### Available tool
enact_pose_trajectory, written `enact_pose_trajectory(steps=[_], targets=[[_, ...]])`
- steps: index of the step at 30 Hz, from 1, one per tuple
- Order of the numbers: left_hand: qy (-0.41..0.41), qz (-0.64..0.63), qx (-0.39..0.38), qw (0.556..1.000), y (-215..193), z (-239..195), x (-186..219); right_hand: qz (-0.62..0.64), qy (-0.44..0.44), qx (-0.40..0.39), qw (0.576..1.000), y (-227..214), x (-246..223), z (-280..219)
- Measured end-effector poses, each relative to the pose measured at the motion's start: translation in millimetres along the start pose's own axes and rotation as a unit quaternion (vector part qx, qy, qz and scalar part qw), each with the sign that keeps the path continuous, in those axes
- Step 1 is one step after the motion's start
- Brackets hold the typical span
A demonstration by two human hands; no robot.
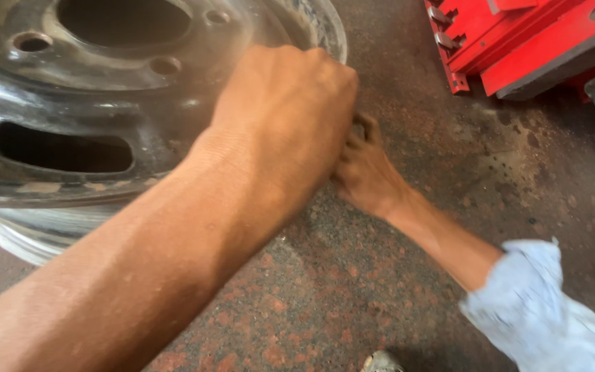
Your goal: The person scrubs the rim of a metal car wheel using a small abrasive pad. They rotate the wheel to access different sections of the rim and continue scrubbing the surface.
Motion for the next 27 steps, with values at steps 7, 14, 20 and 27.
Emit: enact_pose_trajectory(steps=[7, 14, 20, 27], targets=[[-0.004, 0.013, -0.036, 0.999, 0.5, -1.0, -1.6, 0.041, -0.004, 0.019, 0.999, -0.7, -14.7, -10.4], [-0.014, -0.009, -0.036, 0.999, -3.1, -2.4, -2.0, 0.019, 0.044, 0.003, 0.999, 7.8, 16.7, 18.2], [-0.033, 0.016, -0.090, 0.995, 5.8, 1.3, -4.1, -0.025, 0.019, 0.039, 0.999, 4.5, -4.5, -6.2], [-0.047, 0.030, -0.162, 0.985, 2.0, -8.6, -7.5, 0.029, 0.081, 0.040, 0.995, -1.2, -44.3, -12.3]])
Point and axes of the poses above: each hand's wrist, its own z-axis towards the middle knuckle, its own y-axis out of the palm, x = y × z, the point moved 6 cm from there along z, towards the middle knuckle, and after that the axes turned 2 degrees about y, right-handed, at the moved point
